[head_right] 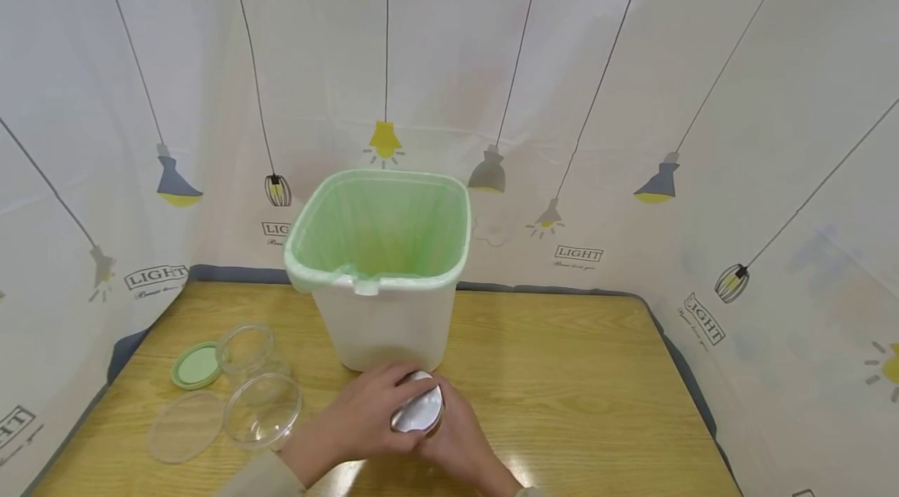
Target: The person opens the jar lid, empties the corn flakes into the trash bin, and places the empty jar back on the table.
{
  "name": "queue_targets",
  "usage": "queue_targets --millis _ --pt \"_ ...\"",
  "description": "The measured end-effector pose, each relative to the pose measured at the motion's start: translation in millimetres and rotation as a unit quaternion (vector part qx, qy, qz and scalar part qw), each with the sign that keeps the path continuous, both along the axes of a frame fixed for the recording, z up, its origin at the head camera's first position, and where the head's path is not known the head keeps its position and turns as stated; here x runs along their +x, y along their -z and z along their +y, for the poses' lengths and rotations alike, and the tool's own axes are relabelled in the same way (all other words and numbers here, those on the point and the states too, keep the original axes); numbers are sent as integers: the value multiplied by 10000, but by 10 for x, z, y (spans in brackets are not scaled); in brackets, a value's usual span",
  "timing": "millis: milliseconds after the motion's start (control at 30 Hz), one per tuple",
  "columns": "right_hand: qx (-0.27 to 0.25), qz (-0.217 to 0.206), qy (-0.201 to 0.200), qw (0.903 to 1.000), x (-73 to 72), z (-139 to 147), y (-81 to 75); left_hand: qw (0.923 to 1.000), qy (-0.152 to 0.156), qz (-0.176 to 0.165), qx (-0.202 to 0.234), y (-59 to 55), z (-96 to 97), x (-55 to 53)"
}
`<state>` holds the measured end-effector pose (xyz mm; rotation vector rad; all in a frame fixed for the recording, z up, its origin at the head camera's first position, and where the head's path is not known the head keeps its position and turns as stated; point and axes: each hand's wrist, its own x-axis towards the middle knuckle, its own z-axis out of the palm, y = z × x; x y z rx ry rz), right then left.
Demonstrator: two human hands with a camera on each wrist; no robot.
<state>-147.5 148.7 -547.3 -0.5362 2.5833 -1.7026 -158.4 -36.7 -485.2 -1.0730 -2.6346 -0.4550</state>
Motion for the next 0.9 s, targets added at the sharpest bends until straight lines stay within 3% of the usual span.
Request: queue_targets --millis 133,267,400,533,767,900 --pt "17 17 85 10000 2 18 7 9997 -206 132 36 21 21 10" --pt "158 91 153 9997 0 41 13 9995 -308 -94 5 6 25 18" --pt "241 129 74 9996 -5 34 24 9994 117 -323 -8 -46 -24 9" --pt "122 173 -109 9997 -13 12 41 9974 667 -290 -7 -56 -72 -18" --pt "69 -17 -107 9999 -3 -8 24 9960 852 -203 179 9 -87 -51" --pt "103 42 -66 9999 -5 -14 32 9966 793 -75 205 32 -82 -68"
